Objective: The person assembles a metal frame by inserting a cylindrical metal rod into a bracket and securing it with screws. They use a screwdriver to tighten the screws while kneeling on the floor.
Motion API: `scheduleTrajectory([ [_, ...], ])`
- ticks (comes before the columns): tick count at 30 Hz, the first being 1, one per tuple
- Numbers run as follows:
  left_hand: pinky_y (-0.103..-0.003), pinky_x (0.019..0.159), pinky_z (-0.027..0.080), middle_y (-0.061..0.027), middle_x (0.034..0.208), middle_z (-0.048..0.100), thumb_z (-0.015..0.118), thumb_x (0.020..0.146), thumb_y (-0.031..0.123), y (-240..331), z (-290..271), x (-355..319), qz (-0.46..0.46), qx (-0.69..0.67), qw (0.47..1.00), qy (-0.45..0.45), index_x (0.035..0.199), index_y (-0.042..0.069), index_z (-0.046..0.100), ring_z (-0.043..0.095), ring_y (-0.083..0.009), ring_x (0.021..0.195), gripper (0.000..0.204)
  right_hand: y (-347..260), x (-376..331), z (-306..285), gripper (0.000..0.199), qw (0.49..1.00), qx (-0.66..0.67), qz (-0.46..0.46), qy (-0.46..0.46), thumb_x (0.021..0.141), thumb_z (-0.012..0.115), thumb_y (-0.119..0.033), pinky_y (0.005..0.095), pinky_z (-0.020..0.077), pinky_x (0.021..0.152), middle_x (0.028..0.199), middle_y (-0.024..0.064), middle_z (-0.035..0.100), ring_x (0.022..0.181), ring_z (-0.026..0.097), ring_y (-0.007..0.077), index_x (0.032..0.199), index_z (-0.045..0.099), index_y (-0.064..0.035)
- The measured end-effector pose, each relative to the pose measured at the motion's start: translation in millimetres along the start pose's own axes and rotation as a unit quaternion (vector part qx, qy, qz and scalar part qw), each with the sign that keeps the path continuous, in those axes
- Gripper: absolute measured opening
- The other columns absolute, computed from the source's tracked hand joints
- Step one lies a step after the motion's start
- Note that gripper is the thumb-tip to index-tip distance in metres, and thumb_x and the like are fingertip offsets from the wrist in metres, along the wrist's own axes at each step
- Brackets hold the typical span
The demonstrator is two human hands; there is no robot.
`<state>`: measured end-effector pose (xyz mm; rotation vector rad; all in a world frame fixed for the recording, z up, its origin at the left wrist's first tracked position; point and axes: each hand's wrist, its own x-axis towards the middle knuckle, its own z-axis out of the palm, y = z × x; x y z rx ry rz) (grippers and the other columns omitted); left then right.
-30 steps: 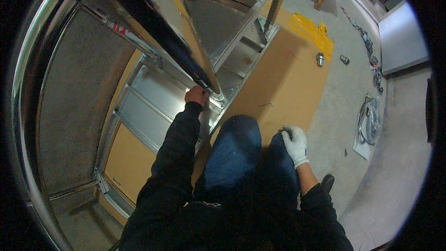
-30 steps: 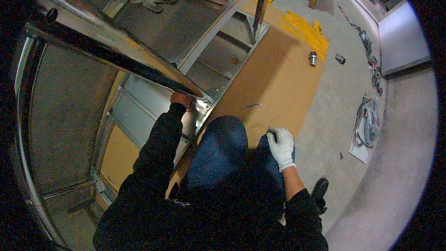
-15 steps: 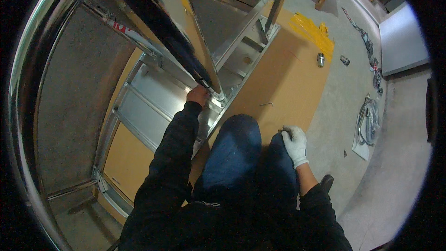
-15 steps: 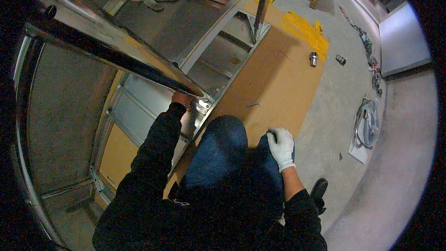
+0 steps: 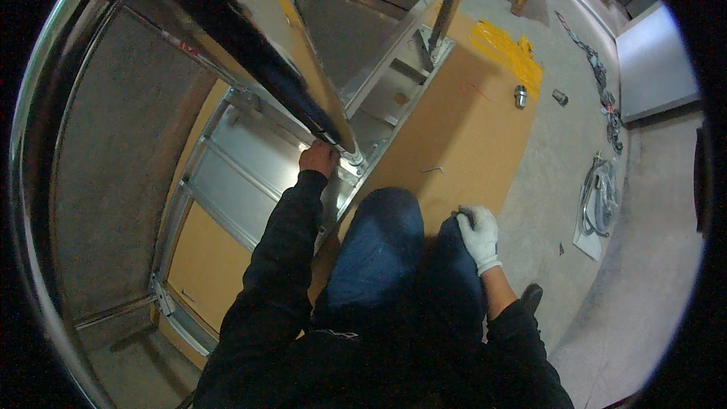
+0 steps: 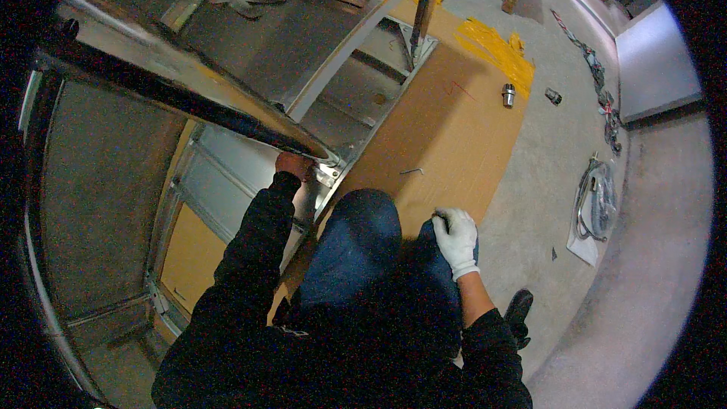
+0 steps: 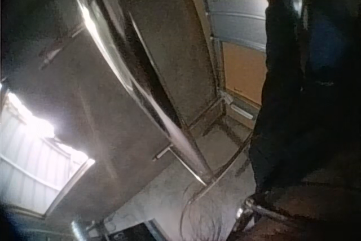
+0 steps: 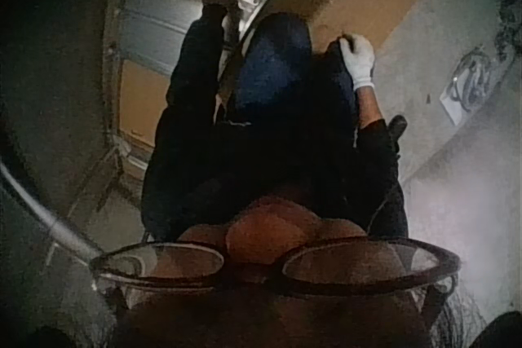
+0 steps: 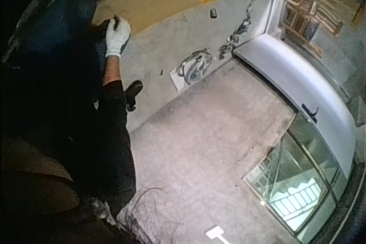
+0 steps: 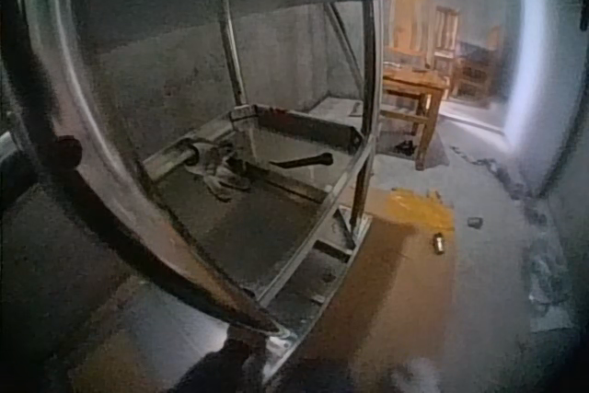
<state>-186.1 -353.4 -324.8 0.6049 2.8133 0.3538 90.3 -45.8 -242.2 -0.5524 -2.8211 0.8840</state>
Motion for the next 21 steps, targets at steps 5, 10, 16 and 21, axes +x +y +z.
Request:
scheduleTrajectory([
  [5,-0.045,0.076,0.05,-0.0179,0.09,0.062,0.063,0.077,0.031,-5.3,16.2,9.3,-0.014,-0.041,0.999,0.018,0.083,0.005,0.068,0.061,-0.0362,0.084,0.027,-0.4,0.2,-0.7,0.012,1.0,0.002,-0.013,0.001,0.078,0.063,-0.015,0.0379,0.0461,0.078,0.087,0.0103,0.065,0.085,0.06,0.0292,0.087,0.066,-0.0077],
  [10,-0.045,0.077,0.05,-0.0188,0.089,0.063,0.066,0.073,0.031,-9.9,4.6,5.0,0.093,0.029,0.994,0.051,0.081,0.004,0.068,0.061,-0.0353,0.085,0.028,1.4,-0.3,1.3,0.012,1.0,-0.003,-0.017,0.011,0.077,0.063,-0.014,0.0382,0.046,0.078,0.087,0.0106,0.065,0.085,0.06,0.0295,0.087,0.066,-0.0079],
  [16,-0.045,0.076,0.049,-0.0161,0.094,0.062,0.067,0.071,0.033,8.3,-4.0,1.7,0.029,0.013,0.998,0.055,0.081,0.006,0.069,0.06,-0.0335,0.089,0.029,2.7,-1.3,-1.8,0.013,1.0,-0.004,-0.008,0.006,0.078,0.063,-0.015,0.0387,0.0457,0.078,0.087,0.0113,0.064,0.085,0.06,0.0303,0.087,0.066,-0.0073],
  [21,-0.045,0.075,0.049,-0.0147,0.101,0.06,0.065,0.071,0.033,-12.8,20.9,8.7,0.085,0.111,0.982,0.125,0.086,0.011,0.069,0.059,-0.0308,0.093,0.027,0.9,0.8,2.3,0.013,1.0,0.004,-0.023,0.007,0.078,0.062,-0.015,0.0388,0.0456,0.077,0.086,0.0117,0.064,0.085,0.06,0.0305,0.087,0.066,-0.0068],
])
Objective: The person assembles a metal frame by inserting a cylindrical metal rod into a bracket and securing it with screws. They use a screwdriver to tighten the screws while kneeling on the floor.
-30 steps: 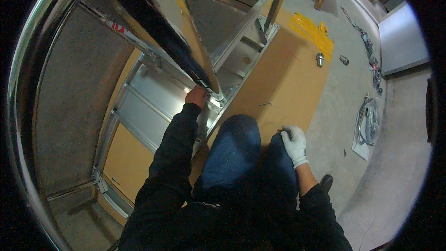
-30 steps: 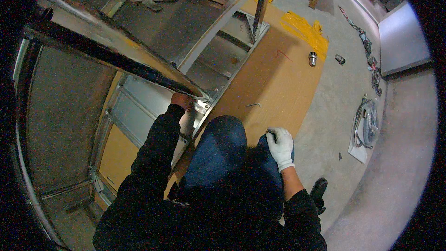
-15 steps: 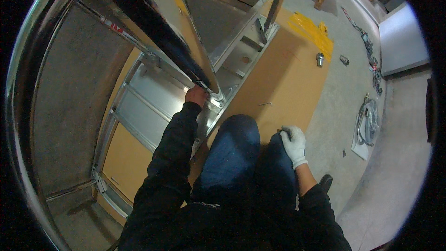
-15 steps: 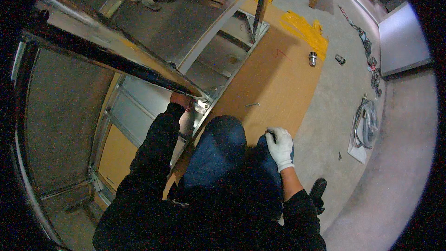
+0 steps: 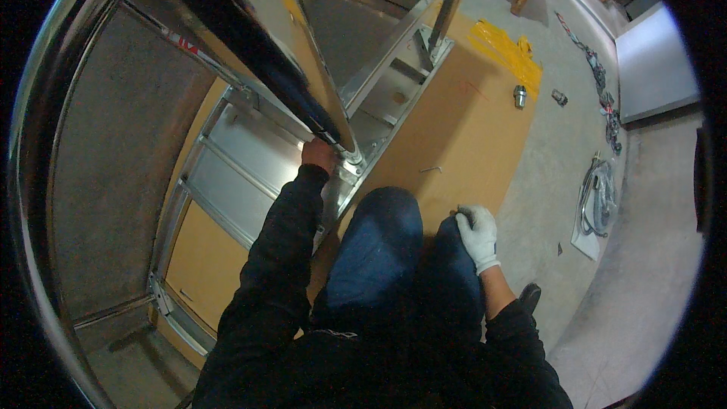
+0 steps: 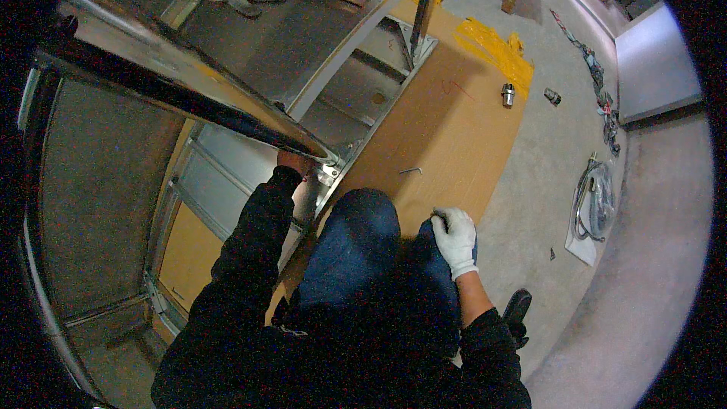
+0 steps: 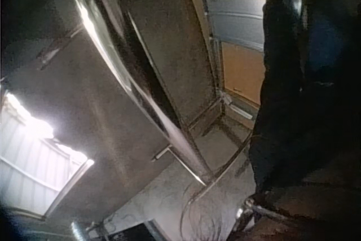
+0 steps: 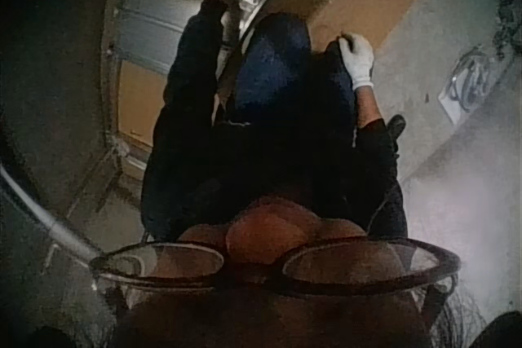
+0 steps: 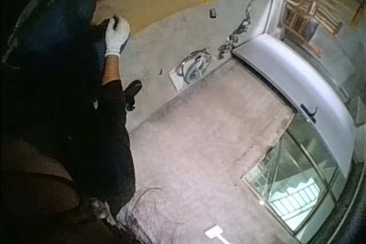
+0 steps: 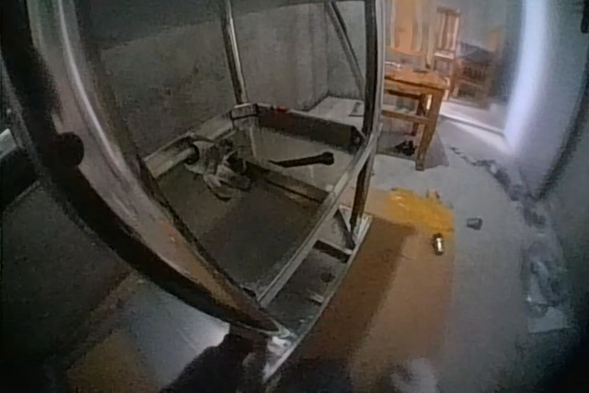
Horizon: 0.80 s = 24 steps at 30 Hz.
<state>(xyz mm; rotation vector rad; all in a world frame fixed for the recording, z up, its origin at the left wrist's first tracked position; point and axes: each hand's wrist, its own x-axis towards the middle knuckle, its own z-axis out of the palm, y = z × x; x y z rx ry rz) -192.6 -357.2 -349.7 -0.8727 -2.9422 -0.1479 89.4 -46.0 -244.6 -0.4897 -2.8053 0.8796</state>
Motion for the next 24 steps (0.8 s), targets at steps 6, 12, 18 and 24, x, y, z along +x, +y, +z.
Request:
scheduleTrajectory([
  [6,-0.044,0.075,0.046,-0.012,0.102,0.061,0.062,0.073,0.03,8.3,-21.4,1.9,-0.005,-0.041,0.999,0.009,0.093,0.009,0.066,0.059,-0.0267,0.096,0.029,3.5,-1.8,0.0,0.012,1.0,-0.003,-0.001,0.006,0.078,0.063,-0.015,0.0387,0.0458,0.077,0.085,0.0113,0.064,0.084,0.06,0.03,0.087,0.066,-0.0067],
  [12,-0.047,0.074,0.045,-0.0086,0.095,0.063,0.062,0.073,0.028,17.3,-7.2,13.8,-0.126,-0.014,0.987,-0.102,0.09,0.01,0.068,0.059,-0.0266,0.093,0.026,2.8,-1.6,-1.8,0.012,1.0,-0.006,0.001,0.007,0.078,0.063,-0.014,0.0385,0.0457,0.077,0.085,0.0107,0.064,0.084,0.059,0.0295,0.087,0.066,-0.0075],
  [18,-0.046,0.074,0.044,-0.007,0.084,0.064,0.06,0.074,0.03,-18.5,45.0,-3.8,-0.057,-0.022,0.998,0.034,0.081,0.011,0.069,0.059,-0.0261,0.089,0.022,-0.5,1.5,3.1,0.012,1.0,-0.009,-0.013,-0.002,0.077,0.063,-0.014,0.0384,0.0454,0.077,0.086,0.011,0.064,0.085,0.059,0.0299,0.087,0.066,-0.0077],
  [24,-0.046,0.078,0.042,-0.0073,0.085,0.065,0.059,0.075,0.028,20.8,12.4,13.1,-0.063,-0.006,0.998,0.003,0.081,0.011,0.07,0.059,-0.0267,0.09,0.021,2.2,-4.3,-8.8,0.012,1.0,-0.025,0.007,0.012,0.077,0.063,-0.014,0.0391,0.0453,0.077,0.086,0.0116,0.064,0.085,0.059,0.0308,0.087,0.066,-0.0075],
])
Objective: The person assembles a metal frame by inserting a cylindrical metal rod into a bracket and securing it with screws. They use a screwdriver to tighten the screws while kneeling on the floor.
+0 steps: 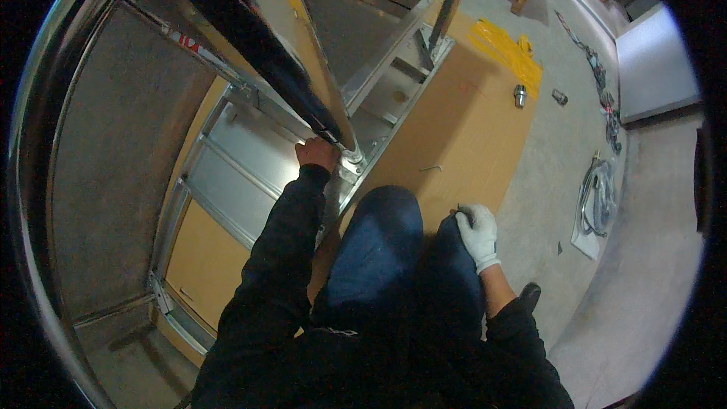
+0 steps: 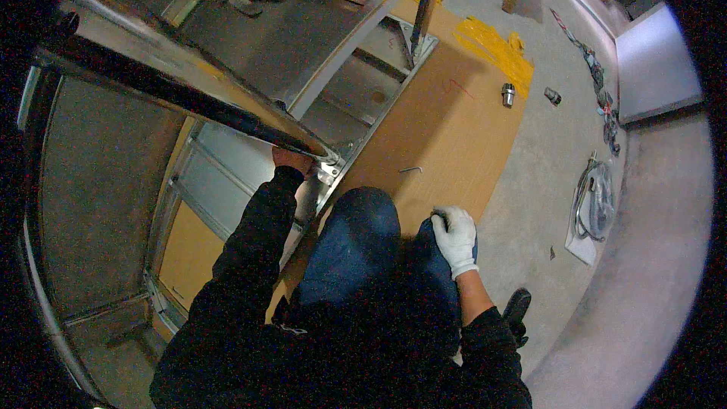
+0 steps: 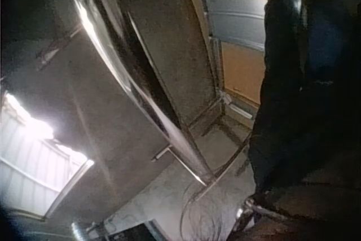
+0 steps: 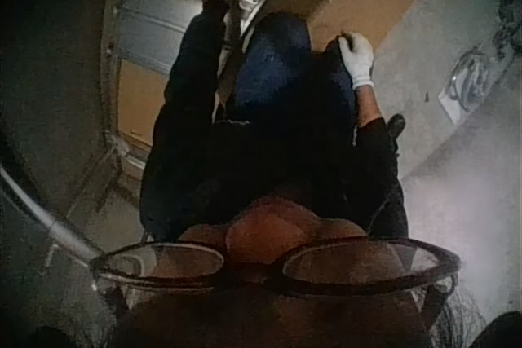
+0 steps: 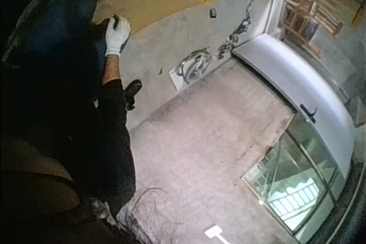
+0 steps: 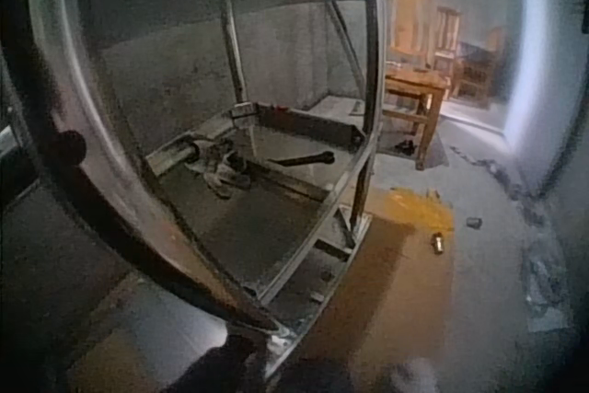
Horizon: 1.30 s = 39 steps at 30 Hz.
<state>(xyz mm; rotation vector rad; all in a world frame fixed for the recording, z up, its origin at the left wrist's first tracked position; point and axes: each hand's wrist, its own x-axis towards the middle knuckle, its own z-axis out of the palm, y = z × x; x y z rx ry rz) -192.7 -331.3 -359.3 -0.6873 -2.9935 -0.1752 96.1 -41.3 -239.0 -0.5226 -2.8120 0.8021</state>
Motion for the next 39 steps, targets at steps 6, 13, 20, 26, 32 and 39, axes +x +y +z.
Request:
scheduleTrajectory([
  [6,-0.045,0.078,0.041,-0.0065,0.09,0.066,0.058,0.075,0.028,-26.7,38.0,-3.9,0.142,0.025,0.98,0.137,0.09,0.014,0.069,0.06,-0.0266,0.091,0.023,-0.8,3.1,8.7,0.013,1.0,0.02,0.001,-0.012,0.077,0.063,-0.015,0.0388,0.0449,0.078,0.087,0.0112,0.064,0.086,0.059,0.0303,0.087,0.066,-0.0074],
  [13,-0.044,0.078,0.041,-0.0046,0.098,0.067,0.054,0.079,0.037,6.4,-31.3,4.5,-0.046,0.052,0.987,-0.144,0.093,0.017,0.07,0.061,-0.0239,0.096,0.029,9.2,-0.5,8.8,0.014,1.0,0.008,-0.001,-0.006,0.078,0.064,-0.016,0.0387,0.0448,0.078,0.087,0.0104,0.064,0.087,0.059,0.0293,0.088,0.066,-0.008],
  [20,-0.042,0.077,0.041,-0.0055,0.099,0.067,0.055,0.078,0.042,-36.4,6.9,-2.7,0.089,0.038,0.995,-0.038,0.096,0.017,0.07,0.06,-0.0262,0.097,0.034,-1.4,4.9,11.0,0.014,1.0,0.015,-0.01,-0.013,0.077,0.064,-0.016,0.039,0.0454,0.077,0.088,0.011,0.064,0.086,0.059,0.0299,0.087,0.067,-0.0077],
  [26,-0.046,0.082,0.041,-0.0073,0.101,0.066,0.057,0.078,0.043,-19.0,-14.8,1.2,0.085,0.009,0.996,-0.031,0.099,0.019,0.069,0.06,-0.028,0.099,0.035,4.2,1.3,5.9,0.014,1.0,0.015,0.008,-0.01,0.077,0.064,-0.015,0.0387,0.0456,0.078,0.088,0.0116,0.064,0.086,0.059,0.0303,0.087,0.066,-0.0069],
  [32,-0.046,0.085,0.04,-0.0062,0.103,0.066,0.053,0.081,0.039,-14.2,-30.7,-1.4,0.026,0.049,0.977,-0.205,0.099,0.021,0.069,0.06,-0.0282,0.1,0.03,0.2,2.4,7.4,0.014,1.0,0.0,-0.005,-0.016,0.078,0.063,-0.016,0.0387,0.0452,0.078,0.088,0.0114,0.065,0.087,0.059,0.0298,0.087,0.066,-0.0072],
  [39,-0.045,0.086,0.04,-0.0053,0.106,0.065,0.054,0.081,0.037,-19.2,-22.9,8.7,0.034,0.044,0.974,-0.221,0.1,0.02,0.068,0.06,-0.0267,0.101,0.029,3.6,3.2,11.6,0.014,1.0,0.005,-0.009,-0.014,0.077,0.063,-0.016,0.0389,0.0452,0.078,0.088,0.0112,0.065,0.086,0.059,0.0299,0.088,0.067,-0.0075],
])
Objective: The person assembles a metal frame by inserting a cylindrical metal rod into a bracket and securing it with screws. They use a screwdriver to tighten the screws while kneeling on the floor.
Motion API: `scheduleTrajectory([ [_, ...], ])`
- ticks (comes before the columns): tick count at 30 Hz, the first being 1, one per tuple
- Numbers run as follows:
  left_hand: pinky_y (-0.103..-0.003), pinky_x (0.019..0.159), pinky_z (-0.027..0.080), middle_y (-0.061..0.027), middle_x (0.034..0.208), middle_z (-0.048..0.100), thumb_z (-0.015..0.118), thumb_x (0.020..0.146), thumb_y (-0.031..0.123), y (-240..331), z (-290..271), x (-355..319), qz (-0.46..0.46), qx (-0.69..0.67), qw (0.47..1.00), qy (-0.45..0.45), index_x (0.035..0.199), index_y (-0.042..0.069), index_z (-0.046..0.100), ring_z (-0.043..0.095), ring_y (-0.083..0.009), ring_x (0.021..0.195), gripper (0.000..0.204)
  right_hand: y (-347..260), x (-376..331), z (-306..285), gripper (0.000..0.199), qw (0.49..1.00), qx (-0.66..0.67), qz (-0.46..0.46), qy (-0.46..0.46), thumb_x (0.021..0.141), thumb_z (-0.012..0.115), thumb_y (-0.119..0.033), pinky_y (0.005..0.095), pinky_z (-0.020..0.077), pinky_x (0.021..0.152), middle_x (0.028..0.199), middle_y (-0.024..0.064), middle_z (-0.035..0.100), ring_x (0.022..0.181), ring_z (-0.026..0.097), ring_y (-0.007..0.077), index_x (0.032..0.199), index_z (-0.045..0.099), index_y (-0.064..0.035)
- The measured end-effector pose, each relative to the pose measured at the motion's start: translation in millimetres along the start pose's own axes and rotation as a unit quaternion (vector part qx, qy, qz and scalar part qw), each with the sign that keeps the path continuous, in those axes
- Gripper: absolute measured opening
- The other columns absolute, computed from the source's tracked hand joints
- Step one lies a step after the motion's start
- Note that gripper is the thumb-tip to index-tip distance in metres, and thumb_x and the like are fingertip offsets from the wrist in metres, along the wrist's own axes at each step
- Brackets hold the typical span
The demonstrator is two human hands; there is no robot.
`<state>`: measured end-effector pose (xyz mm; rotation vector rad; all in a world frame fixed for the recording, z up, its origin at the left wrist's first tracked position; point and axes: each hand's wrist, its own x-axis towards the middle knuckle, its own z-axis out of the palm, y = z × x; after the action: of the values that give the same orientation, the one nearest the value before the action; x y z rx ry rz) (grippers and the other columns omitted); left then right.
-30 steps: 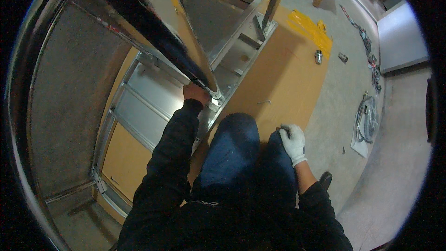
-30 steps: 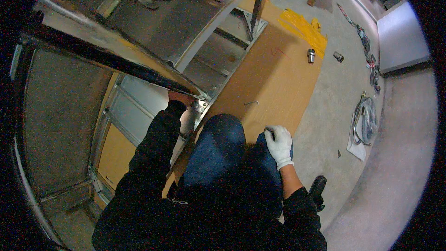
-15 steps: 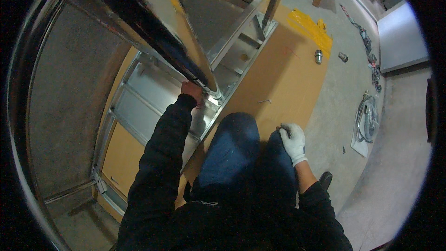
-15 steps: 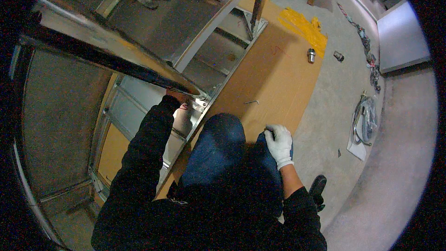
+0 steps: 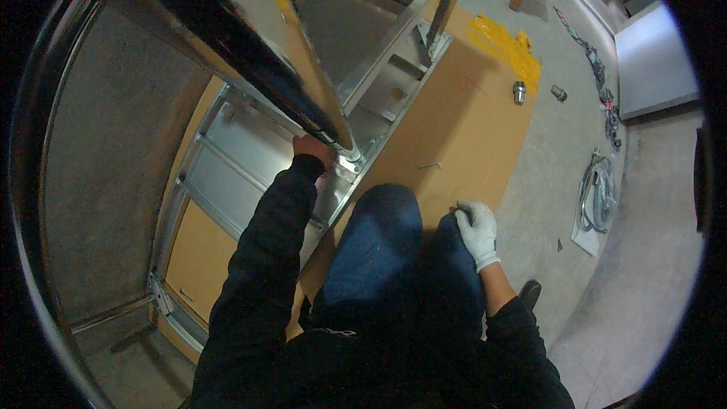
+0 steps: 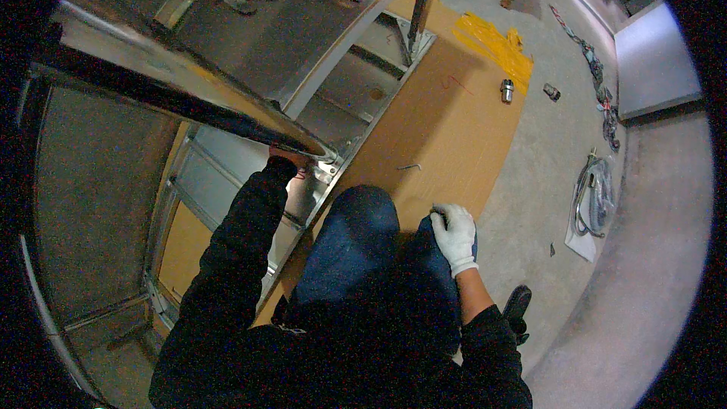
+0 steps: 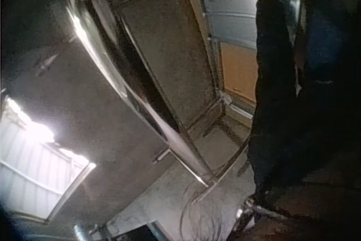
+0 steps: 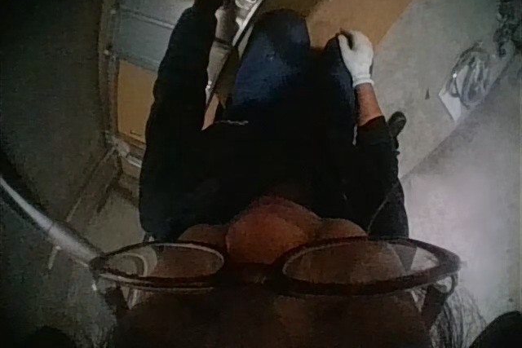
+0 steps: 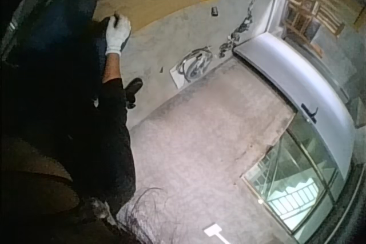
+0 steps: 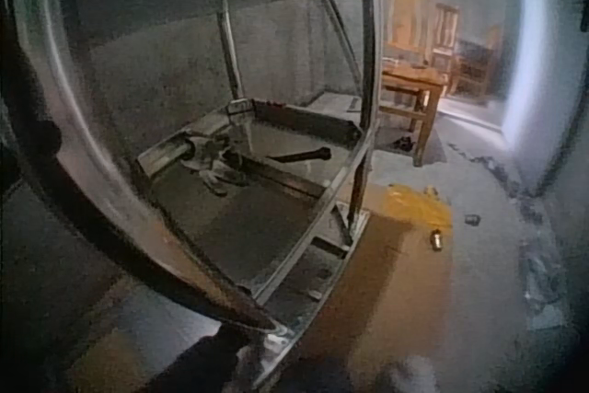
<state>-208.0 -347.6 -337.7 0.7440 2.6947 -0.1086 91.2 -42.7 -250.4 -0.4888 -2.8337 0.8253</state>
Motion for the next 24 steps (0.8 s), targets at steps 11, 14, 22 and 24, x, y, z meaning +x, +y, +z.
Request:
scheduleTrajectory([
  [11,-0.045,0.089,0.041,-0.0054,0.114,0.062,0.059,0.078,0.04,-31.4,30.4,14.8,0.135,0.033,0.978,0.159,0.108,0.019,0.064,0.056,-0.0302,0.108,0.037,-5.5,2.6,-1.1,0.013,1.0,0.016,-0.007,0.005,0.077,0.063,-0.016,0.0386,0.0454,0.078,0.087,0.0105,0.065,0.085,0.06,0.0295,0.087,0.066,-0.0079],
  [14,-0.045,0.089,0.041,-0.0052,0.115,0.062,0.058,0.079,0.041,-11.9,15.6,9.4,0.06,-0.007,0.997,0.057,0.11,0.023,0.064,0.057,-0.0287,0.106,0.037,-3.7,-0.8,-2.9,0.012,1.0,0.004,0.001,0.008,0.077,0.063,-0.016,0.0384,0.0453,0.077,0.087,0.0104,0.064,0.085,0.059,0.0295,0.087,0.066,-0.0081],
  [22,-0.045,0.084,0.043,-0.0056,0.11,0.064,0.053,0.082,0.038,-17.0,26.5,7.4,0.065,0.005,0.993,0.094,0.11,0.025,0.064,0.059,-0.0272,0.103,0.033,-7.6,0.9,-0.6,0.013,1.0,0.0,-0.006,0.003,0.078,0.063,-0.015,0.0385,0.045,0.078,0.087,0.0107,0.064,0.086,0.059,0.0297,0.088,0.066,-0.0077],
  [24,-0.045,0.082,0.043,-0.0058,0.109,0.064,0.052,0.082,0.037,-29.8,32.3,12.4,0.121,-0.016,0.98,0.158,0.109,0.023,0.065,0.059,-0.0274,0.101,0.033,-8.2,3.3,-1.1,0.013,1.0,0.008,-0.005,-0.007,0.078,0.063,-0.016,0.0387,0.0449,0.078,0.088,0.0108,0.064,0.086,0.059,0.0299,0.088,0.066,-0.0076],
])
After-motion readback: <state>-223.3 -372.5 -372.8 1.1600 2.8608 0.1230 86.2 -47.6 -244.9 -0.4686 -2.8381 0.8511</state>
